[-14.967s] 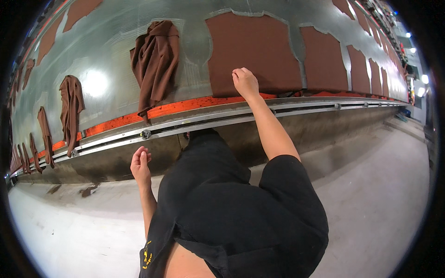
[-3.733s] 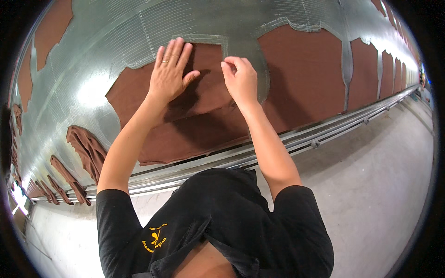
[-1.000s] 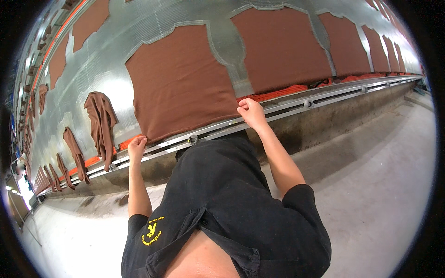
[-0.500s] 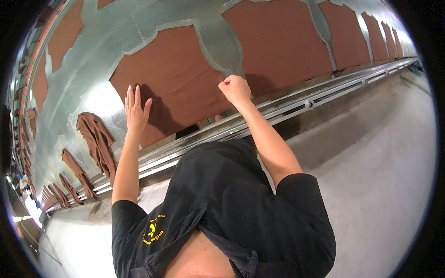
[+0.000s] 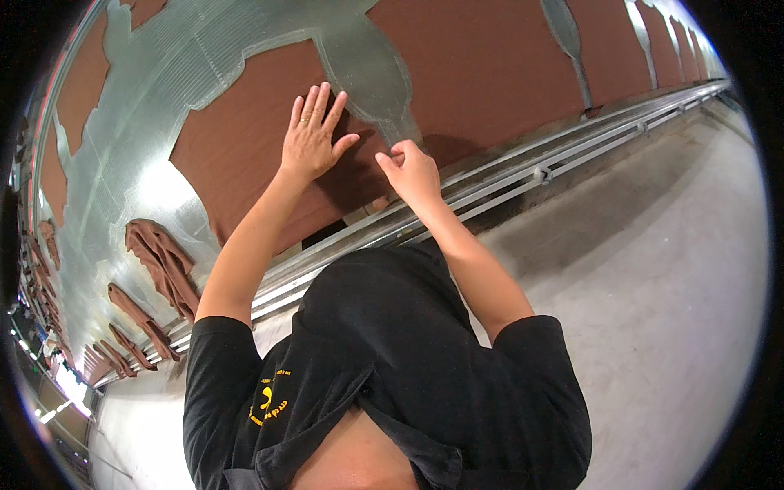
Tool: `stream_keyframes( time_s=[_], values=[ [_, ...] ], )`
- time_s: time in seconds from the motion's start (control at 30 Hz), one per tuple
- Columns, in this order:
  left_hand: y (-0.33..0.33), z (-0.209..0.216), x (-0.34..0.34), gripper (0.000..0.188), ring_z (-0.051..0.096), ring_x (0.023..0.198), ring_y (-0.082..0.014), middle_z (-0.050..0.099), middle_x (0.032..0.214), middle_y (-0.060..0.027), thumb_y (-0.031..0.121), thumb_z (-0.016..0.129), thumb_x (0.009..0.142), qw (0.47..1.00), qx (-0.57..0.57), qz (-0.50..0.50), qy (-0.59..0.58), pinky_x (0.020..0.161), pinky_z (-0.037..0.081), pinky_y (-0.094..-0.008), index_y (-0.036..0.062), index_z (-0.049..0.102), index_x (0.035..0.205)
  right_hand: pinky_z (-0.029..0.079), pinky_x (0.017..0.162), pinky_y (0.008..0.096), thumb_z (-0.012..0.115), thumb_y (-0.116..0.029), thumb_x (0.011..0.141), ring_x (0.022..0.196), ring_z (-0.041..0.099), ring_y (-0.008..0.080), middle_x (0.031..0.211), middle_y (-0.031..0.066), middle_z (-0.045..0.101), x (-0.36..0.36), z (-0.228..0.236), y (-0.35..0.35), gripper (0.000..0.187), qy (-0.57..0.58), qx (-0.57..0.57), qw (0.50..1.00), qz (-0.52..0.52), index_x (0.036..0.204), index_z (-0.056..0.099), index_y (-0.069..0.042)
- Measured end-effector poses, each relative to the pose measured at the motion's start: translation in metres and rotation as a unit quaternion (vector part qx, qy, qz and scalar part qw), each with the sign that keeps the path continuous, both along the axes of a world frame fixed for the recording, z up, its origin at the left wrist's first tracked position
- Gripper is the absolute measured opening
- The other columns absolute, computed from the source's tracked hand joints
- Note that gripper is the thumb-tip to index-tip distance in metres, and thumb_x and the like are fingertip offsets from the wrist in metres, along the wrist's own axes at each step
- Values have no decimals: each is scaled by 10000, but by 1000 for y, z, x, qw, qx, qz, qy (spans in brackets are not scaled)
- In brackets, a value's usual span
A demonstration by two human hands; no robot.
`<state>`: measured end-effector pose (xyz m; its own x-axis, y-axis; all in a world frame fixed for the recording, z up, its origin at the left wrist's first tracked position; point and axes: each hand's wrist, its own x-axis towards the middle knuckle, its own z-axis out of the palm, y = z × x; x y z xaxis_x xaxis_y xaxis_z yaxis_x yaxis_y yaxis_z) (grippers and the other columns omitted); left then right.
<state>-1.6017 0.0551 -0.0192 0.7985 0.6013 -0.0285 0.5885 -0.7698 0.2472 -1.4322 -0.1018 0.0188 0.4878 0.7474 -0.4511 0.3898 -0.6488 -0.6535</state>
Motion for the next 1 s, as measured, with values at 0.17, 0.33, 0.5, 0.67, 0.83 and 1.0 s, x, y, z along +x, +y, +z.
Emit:
stream_keyframes(
  time_s=[0.17,0.33,0.5,0.67,0.83,1.0],
  values=[
    [-5,3,-53,808,232,1532,-337,266,1649,-174,627,502,963,997,16,76,6,1246,164,-503,130,344,1580,538,685,337,771,-237,875,731,683,210,836,122,726,-1,3,-19,272,24,34,999,9,1001,688,-11],
    [-53,12,-90,915,180,1533,-418,191,1648,-265,640,488,959,997,-5,78,24,1241,143,-543,23,251,1592,537,659,348,716,-129,893,714,690,210,848,130,714,0,24,-19,140,41,167,985,4,938,669,-5],
    [-75,1,-31,901,155,1543,-401,202,1654,-238,616,519,946,998,-27,61,7,1245,116,-551,26,278,1583,538,654,368,715,-107,895,733,691,262,844,143,695,-1,22,-21,131,8,195,980,41,954,658,-4],
    [-82,-3,20,836,201,1537,-365,253,1650,-197,643,477,951,999,-35,22,-33,1241,138,-550,117,331,1584,552,714,370,700,-122,912,769,694,263,866,145,703,5,-2,-32,142,-7,132,991,3,991,680,-7],
    [-123,6,14,824,212,1535,-349,286,1640,-178,648,459,958,996,-66,-57,-35,1250,128,-532,100,357,1564,546,798,387,684,-131,922,881,679,275,1030,149,694,6,8,-32,192,-49,149,986,50,1075,673,-16],
    [-155,26,-27,470,430,1408,-328,539,1437,-173,393,591,975,956,-183,-98,-208,1204,279,-482,60,622,1305,431,1076,464,676,-223,945,1280,529,389,1401,210,545,-26,3,-1,465,-126,248,929,245,1342,579,-2]
  ],
)
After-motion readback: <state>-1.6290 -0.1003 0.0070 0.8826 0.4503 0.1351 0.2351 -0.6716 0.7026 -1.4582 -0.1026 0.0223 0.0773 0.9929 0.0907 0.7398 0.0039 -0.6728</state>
